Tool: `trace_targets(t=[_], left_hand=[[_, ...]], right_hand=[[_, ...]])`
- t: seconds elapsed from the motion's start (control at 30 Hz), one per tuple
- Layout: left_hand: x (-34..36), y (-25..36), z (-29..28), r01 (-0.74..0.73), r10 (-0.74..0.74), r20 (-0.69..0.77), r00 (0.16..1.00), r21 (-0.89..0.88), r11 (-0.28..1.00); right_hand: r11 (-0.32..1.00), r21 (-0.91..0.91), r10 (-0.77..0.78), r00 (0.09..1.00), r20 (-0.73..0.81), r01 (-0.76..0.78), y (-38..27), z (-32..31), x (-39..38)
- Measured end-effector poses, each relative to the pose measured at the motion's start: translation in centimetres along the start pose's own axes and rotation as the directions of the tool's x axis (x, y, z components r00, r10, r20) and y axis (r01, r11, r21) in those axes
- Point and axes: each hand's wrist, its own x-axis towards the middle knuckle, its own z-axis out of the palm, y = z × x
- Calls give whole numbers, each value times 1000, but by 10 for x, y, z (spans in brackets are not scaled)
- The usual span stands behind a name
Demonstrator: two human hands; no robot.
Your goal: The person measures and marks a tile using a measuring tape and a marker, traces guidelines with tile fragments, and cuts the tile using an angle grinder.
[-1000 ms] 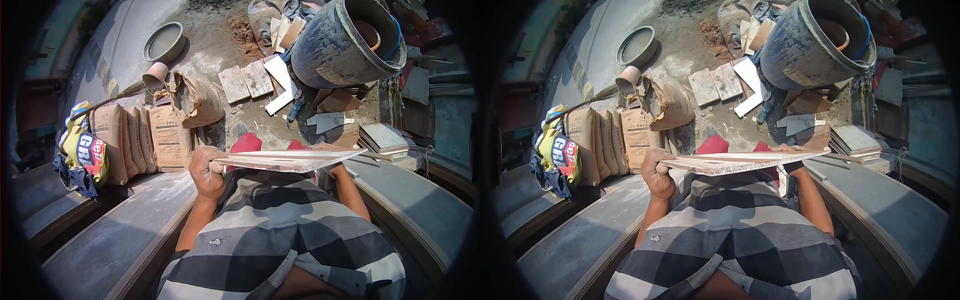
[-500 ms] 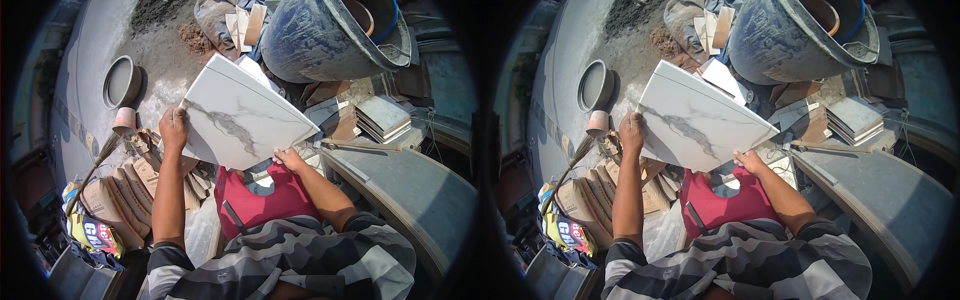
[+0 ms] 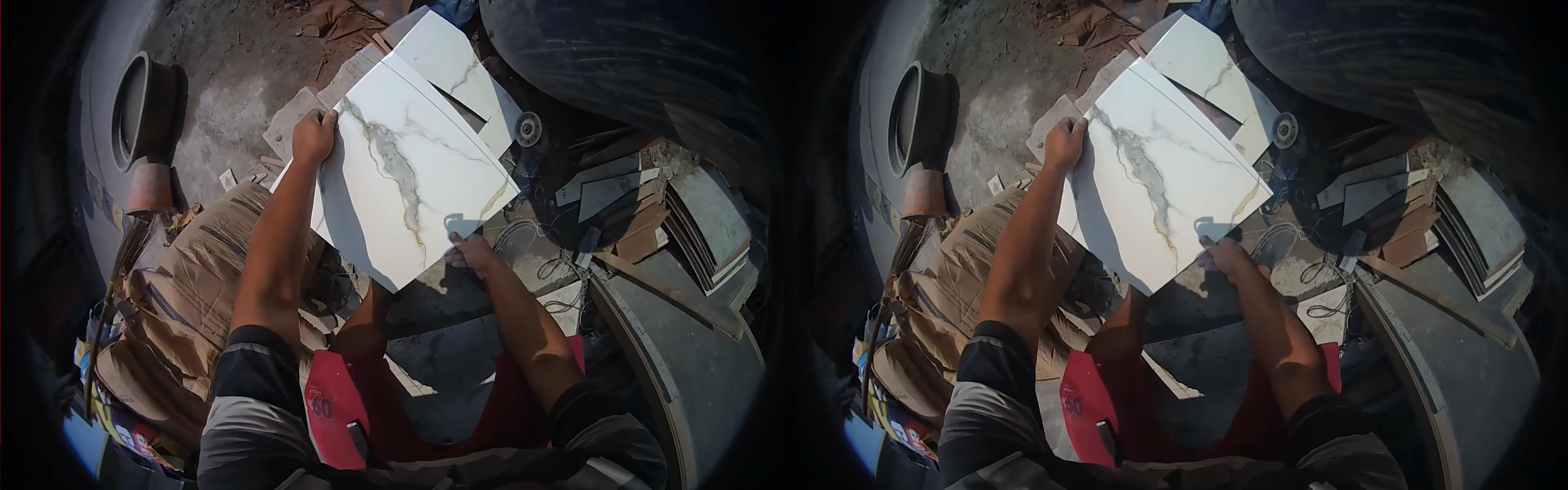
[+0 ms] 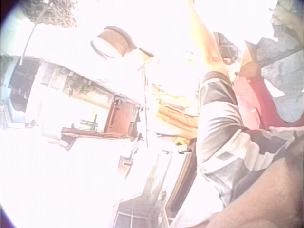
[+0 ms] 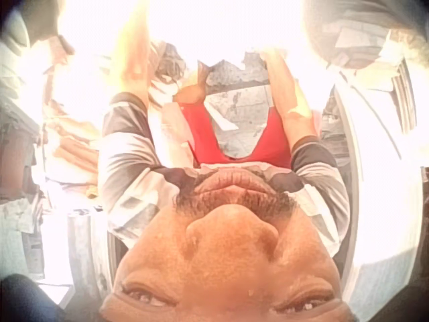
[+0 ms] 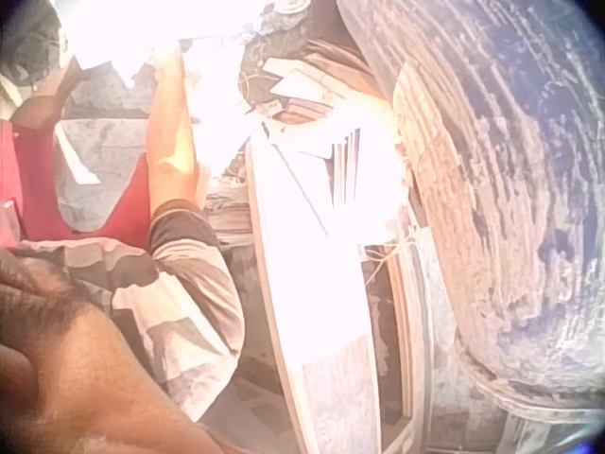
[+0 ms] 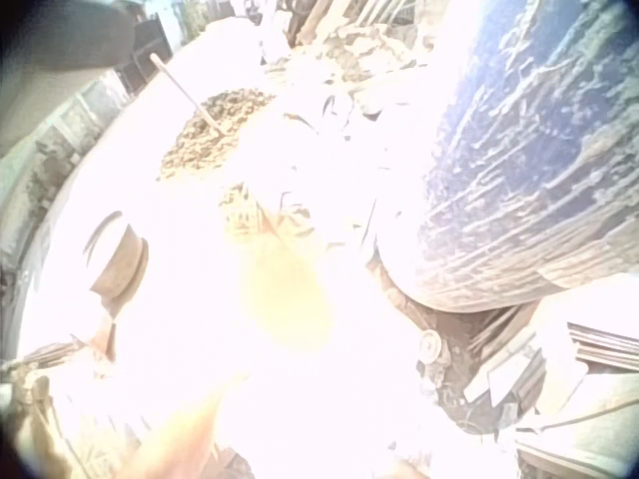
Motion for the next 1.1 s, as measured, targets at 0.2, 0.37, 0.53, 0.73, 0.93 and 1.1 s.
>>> trace_targets(t=[0.2,0.37,0.53,0.73,0.93,1.1], left_hand=[[86,-38,21,23,-11,-104,994,122,992],[127,-59,34,-24,60,-163,985,211,977],[140,-74,39,-4,45,-205,978,200,980],[152,-87,37,25,11,-193,981,187,982],[139,-57,38,-51,176,-341,923,344,937],[116,6,32,-363,464,-389,796,307,880]], right_hand=[[994,72,-93,992,87,87,-21,56,94],[976,113,-190,981,25,186,-45,64,141],[985,24,-171,983,72,169,-56,68,167],[991,-45,-123,987,105,128,-69,61,159],[622,-740,-95,963,251,255,-189,-61,78],[381,-922,38,997,-62,-72,-207,-181,7]])
